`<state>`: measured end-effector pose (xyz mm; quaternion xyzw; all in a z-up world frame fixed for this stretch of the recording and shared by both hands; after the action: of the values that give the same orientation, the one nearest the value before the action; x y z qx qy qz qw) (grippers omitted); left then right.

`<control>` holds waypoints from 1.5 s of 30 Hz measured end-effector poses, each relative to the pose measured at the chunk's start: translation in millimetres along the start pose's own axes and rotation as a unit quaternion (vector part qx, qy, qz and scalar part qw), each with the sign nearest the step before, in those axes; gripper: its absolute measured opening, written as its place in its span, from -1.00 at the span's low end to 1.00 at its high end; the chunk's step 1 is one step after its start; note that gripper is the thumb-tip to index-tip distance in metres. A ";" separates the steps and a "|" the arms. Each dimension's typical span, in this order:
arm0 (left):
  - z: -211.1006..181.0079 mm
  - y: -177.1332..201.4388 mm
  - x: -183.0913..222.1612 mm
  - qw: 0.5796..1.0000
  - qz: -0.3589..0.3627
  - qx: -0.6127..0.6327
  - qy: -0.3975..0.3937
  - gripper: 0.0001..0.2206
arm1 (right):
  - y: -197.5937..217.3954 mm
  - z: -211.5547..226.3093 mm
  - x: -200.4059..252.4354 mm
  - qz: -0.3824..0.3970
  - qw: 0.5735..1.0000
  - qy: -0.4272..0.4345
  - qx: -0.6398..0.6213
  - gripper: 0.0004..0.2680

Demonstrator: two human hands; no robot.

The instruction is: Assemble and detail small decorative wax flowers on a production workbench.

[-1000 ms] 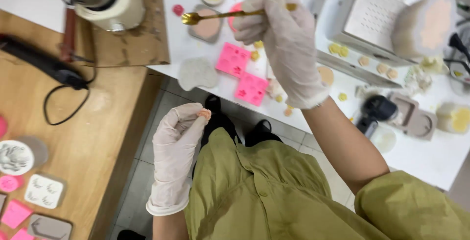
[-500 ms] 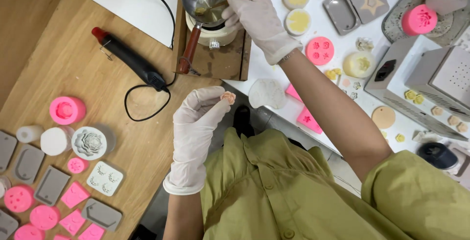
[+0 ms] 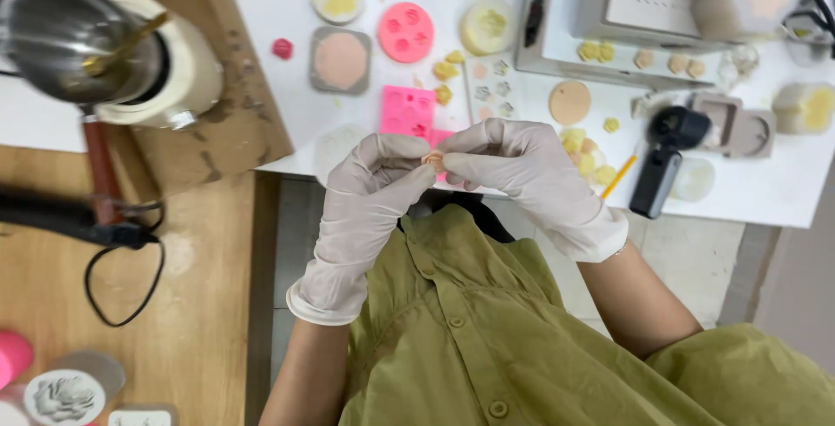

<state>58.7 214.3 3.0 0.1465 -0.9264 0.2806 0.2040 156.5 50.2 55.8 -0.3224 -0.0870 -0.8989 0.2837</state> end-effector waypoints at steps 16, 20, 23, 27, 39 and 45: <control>209.1 -167.4 -40.3 0.990 0.029 -0.112 0.077 -0.71 | 287.5 -139.9 9.4 -0.173 0.982 -0.059 0.047 -0.92; 235.6 -163.1 -38.2 0.990 -0.012 -0.106 0.097 -0.76 | 304.9 -164.3 -20.0 -0.089 0.978 -0.065 0.177 -0.92; 252.2 -165.6 -39.1 0.987 -0.026 -0.111 0.114 -0.78 | 307.3 -170.3 -34.7 -0.049 0.969 -0.066 0.232 -0.92; 273.7 -169.3 -41.4 0.984 -0.038 -0.106 0.135 -0.80 | 311.2 -181.5 -52.6 -0.006 0.965 -0.076 0.251 -0.92; 290.0 -170.1 -47.1 0.984 -0.053 -0.132 0.110 -0.82 | 307.4 -188.3 -59.9 -0.015 0.950 -0.051 0.308 -0.90; 295.7 -172.2 -46.3 0.982 -0.051 -0.139 0.113 -0.82 | 303.9 -189.2 -57.4 -0.020 0.941 -0.028 0.336 -0.90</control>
<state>78.2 -87.5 -163.6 0.1313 -0.9185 0.1530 0.3400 264.5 -238.3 -135.4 -0.2315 -0.3980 -0.8138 0.3546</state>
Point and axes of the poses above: each hand's wrist, its own x-axis away from the middle knuckle, its own y-axis out of the back of the hand, z = x × y, the point moved 2 cm from there along -x, towards the middle knuckle, and after that the axes turned 2 degrees about x, right-handed, at the moved point
